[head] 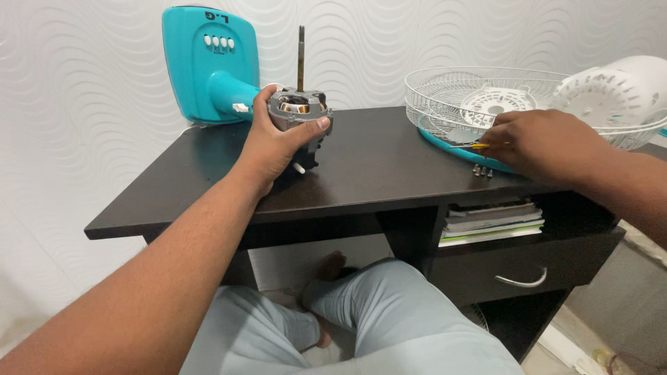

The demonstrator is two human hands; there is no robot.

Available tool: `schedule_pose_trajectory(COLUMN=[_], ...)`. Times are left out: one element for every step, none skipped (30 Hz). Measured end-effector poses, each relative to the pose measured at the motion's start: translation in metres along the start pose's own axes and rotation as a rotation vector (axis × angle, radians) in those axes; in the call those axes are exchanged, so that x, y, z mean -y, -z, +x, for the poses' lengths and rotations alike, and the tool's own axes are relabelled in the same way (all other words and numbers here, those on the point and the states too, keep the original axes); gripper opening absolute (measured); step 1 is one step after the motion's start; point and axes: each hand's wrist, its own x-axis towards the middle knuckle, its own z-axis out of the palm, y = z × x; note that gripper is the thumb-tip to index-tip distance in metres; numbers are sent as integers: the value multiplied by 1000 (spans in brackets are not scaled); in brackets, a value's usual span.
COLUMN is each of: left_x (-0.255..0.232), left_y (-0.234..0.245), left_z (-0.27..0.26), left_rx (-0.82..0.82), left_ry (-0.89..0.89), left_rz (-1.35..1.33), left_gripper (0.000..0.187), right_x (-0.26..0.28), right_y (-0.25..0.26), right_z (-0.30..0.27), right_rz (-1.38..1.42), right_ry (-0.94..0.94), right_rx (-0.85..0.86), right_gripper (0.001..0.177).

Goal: The person disassembles a table fan motor by removing the outer white plastic housing and then using a screwdriver to loosen screws on the motor casing. The fan cage and base are placed on the desk nearby.

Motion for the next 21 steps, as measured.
schedule_pose_trajectory(left_x=[0, 1, 1, 1, 1, 0, 0, 1, 1, 1, 2, 2, 1, 1, 1, 1, 2, 2, 2, 1, 1], left_y=[0, 0, 0, 0, 0, 0, 0, 0, 1, 1, 1, 1, 0, 1, 1, 0, 0, 0, -1, 0, 0], left_z=[0, 0, 0, 0, 0, 1, 1, 1, 1, 1, 1, 1, 1, 1, 1, 1, 0, 0, 0, 1, 1], left_rx=[-1, -2, -1, 3, 7, 3, -1, -6, -6, -6, -5, -7, -10, -14, -12, -9, -5, -4, -3, -5, -9], left_ry=[-2, -5, -10, -18, -25, -22, -19, -13, -4, 8, 19, 12, 5, -2, -14, -22, -30, -23, -16, -11, 8], left_rz=[8, 15, -3, -20, -38, -25, -12, 2, 3, 4, 5, 9, 13, 17, 10, 3, -5, -7, -10, -12, 9], left_gripper=[120, 120, 121, 121, 122, 122, 122, 121, 122, 123, 123, 123, 122, 122, 122, 122, 122, 123, 123, 123, 124], right_x=[0, 0, 0, 1, 1, 2, 3, 4, 6, 7, 7, 8, 8, 8, 8, 8, 9, 8, 8, 8, 8], right_y=[-1, -1, -1, 1, 3, 5, 8, 10, 12, 13, 14, 15, 16, 16, 16, 14, 13, 12, 11, 11, 11], right_z=[0, 0, 0, -1, -3, -4, -5, -5, -5, -6, -6, -5, -6, -6, -5, -5, -5, -5, -6, -6, -5], right_rz=[5, 8, 12, 40, 69, 98, 104, 111, 117, 130, 143, 156, 147, 137, 127, 135, 143, 151, 150, 150, 149], right_ry=[-25, -52, -78, -68, -58, -48, -68, -86, -103, -102, -101, -101, -91, -80, -69, -79, -89, -100, -105, -108, -111], right_rx=[42, 83, 125, 122, 119, 115, 126, 137, 149, 160, 171, 180, 177, 174, 170, 179, 187, 194, 196, 194, 193], right_gripper=[40, 39, 39, 39, 38, 37, 37, 36, 36, 37, 37, 38, 37, 36, 35, 35, 34, 34, 34, 35, 35])
